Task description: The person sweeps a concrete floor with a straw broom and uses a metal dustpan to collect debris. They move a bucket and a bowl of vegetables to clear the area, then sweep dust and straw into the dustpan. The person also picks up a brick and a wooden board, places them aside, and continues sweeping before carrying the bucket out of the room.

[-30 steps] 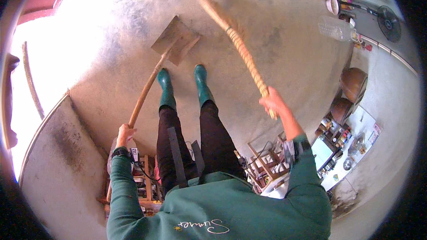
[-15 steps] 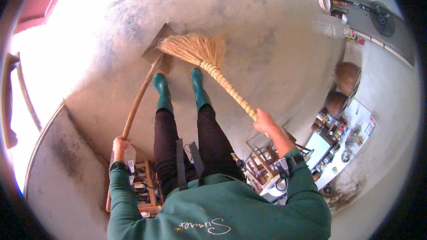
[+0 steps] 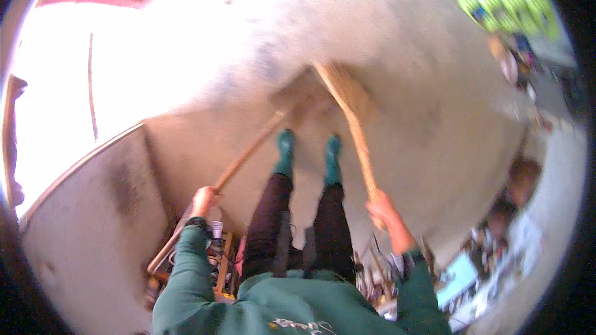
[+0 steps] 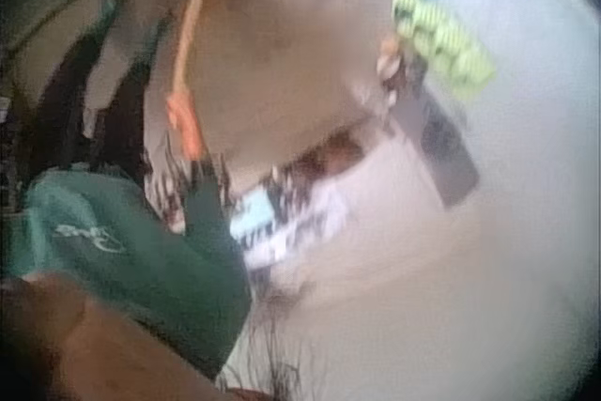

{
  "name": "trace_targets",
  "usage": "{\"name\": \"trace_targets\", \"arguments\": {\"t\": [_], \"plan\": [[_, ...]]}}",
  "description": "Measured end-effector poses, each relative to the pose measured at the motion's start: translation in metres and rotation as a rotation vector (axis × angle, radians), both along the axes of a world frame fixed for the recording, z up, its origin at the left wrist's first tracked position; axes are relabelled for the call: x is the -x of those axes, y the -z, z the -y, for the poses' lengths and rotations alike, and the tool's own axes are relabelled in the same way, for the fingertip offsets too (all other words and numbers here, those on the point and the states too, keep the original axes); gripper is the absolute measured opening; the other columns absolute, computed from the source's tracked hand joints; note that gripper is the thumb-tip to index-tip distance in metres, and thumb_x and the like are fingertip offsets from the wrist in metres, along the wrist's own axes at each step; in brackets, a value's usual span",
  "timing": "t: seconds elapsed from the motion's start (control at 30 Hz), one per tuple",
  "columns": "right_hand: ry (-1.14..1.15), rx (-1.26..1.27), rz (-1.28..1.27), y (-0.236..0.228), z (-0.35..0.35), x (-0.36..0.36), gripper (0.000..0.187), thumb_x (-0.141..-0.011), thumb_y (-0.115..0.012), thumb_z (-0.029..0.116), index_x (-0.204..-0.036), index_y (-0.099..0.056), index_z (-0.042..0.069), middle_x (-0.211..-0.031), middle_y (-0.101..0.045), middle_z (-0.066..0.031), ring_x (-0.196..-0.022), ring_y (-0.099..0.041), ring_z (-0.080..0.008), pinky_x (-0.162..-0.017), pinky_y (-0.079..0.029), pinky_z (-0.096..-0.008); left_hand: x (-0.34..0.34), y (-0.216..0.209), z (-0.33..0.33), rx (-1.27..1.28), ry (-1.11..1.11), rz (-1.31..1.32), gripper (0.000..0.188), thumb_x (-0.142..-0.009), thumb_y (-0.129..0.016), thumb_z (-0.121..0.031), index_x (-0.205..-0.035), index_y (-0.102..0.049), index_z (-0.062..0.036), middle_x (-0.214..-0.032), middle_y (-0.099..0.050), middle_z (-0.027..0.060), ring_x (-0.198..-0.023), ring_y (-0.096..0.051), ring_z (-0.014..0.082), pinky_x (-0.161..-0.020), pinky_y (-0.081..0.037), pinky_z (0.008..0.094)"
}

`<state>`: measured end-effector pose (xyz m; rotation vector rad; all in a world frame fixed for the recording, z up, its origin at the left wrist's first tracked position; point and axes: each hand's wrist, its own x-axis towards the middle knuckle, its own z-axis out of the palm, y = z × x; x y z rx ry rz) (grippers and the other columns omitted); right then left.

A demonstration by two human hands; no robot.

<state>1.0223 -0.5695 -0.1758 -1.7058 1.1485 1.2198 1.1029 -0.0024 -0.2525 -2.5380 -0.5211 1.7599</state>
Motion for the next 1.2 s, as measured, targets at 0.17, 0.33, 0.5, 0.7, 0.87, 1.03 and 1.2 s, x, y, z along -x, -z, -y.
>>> {"name": "trace_targets", "arguments": {"t": [0.17, 0.33, 0.5, 0.7, 0.87, 1.03, 1.2], "plan": [[0.107, 0.03, -0.093, -0.076, 0.041, -0.021, 0.022, -0.071, -0.065, -0.003, -0.081, -0.047, 0.002, -0.057, -0.052, -0.0075, -0.041, -0.054, -0.0178, -0.034, -0.044, -0.0352, -0.011, -0.008, 0.02, 0.124, -0.012, 0.082, 0.034, -0.073, -0.071, -0.038, -0.096, -0.074, -0.0123, -0.094, -0.07, 0.0154, -0.092, -0.067, 0.0321, -0.082, -0.053, 0.0425], [0.479, -0.17, 0.076, -0.063, 0.041, -0.024, 0.018, -0.075, -0.065, 0.003, -0.081, -0.048, 0.004, -0.058, -0.052, -0.0058, -0.042, -0.052, -0.0159, -0.036, -0.045, -0.034, -0.02, -0.026, -0.004, 0.082, -0.087, 0.132, 0.034, -0.074, -0.071, -0.038, -0.095, -0.073, -0.0105, -0.095, -0.07, 0.016, -0.092, -0.067, 0.0323, -0.082, -0.053, 0.0423], [0.738, -0.278, 0.036, -0.015, 0.076, -0.032, 0.016, -0.081, -0.062, 0.008, -0.075, -0.047, 0.009, -0.059, -0.052, -0.0035, -0.045, -0.052, -0.0138, -0.04, -0.047, -0.0319, -0.018, -0.04, 0.007, 0.159, -0.195, 0.214, 0.038, -0.073, -0.073, -0.041, -0.096, -0.072, -0.0096, -0.096, -0.069, 0.0171, -0.094, -0.066, 0.0338, -0.084, -0.052, 0.0436], [1.112, -0.497, -0.031, 0.008, 0.113, -0.026, 0.021, -0.085, -0.058, 0.015, -0.068, -0.045, 0.013, -0.056, -0.048, 0.0003, -0.044, -0.049, -0.0124, -0.043, -0.046, -0.0285, -0.038, -0.073, 0.006, 0.112, -0.254, 0.334, 0.037, -0.073, -0.072, -0.039, -0.092, -0.073, -0.0078, -0.093, -0.069, 0.0189, -0.092, -0.066, 0.035, -0.082, -0.052, 0.0439], [1.445, -0.517, -0.036, 0.017, 0.131, -0.035, 0.023, -0.089, -0.055, 0.015, -0.069, -0.045, 0.011, -0.057, -0.048, 0.0011, -0.045, -0.049, -0.0112, -0.043, -0.047, -0.0261, -0.074, -0.103, 0.019, 0.04, -0.338, 0.357, 0.036, -0.069, -0.072, -0.037, -0.087, -0.073, -0.0065, -0.088, -0.069, 0.0194, -0.086, -0.067, 0.0357, -0.079, -0.053, 0.0427], [1.505, -0.497, 0.105, -0.015, 0.156, -0.069, 0.017, -0.089, -0.059, 0.013, -0.077, -0.048, 0.009, -0.068, -0.051, 0.0007, -0.056, -0.053, -0.0079, -0.052, -0.049, -0.0212, -0.102, -0.111, 0.045, 0.017, -0.324, 0.42, 0.039, -0.07, -0.071, -0.041, -0.086, -0.072, -0.0051, -0.083, -0.068, 0.0193, -0.082, -0.067, 0.0342, -0.076, -0.053, 0.0434], [0.969, -0.219, 0.608, -0.072, 0.159, -0.069, 0.011, -0.092, -0.057, 0.018, -0.09, -0.056, 0.007, -0.075, -0.052, -0.002, -0.066, -0.051, -0.012, -0.062, -0.045, -0.0279, -0.107, -0.115, 0.061, 0.02, -0.185, 0.383, 0.048, -0.068, -0.074, -0.045, -0.076, -0.07, 0.003, -0.069, -0.066, 0.0221, -0.068, -0.068, 0.0328, -0.063, -0.054, 0.0426]]}}
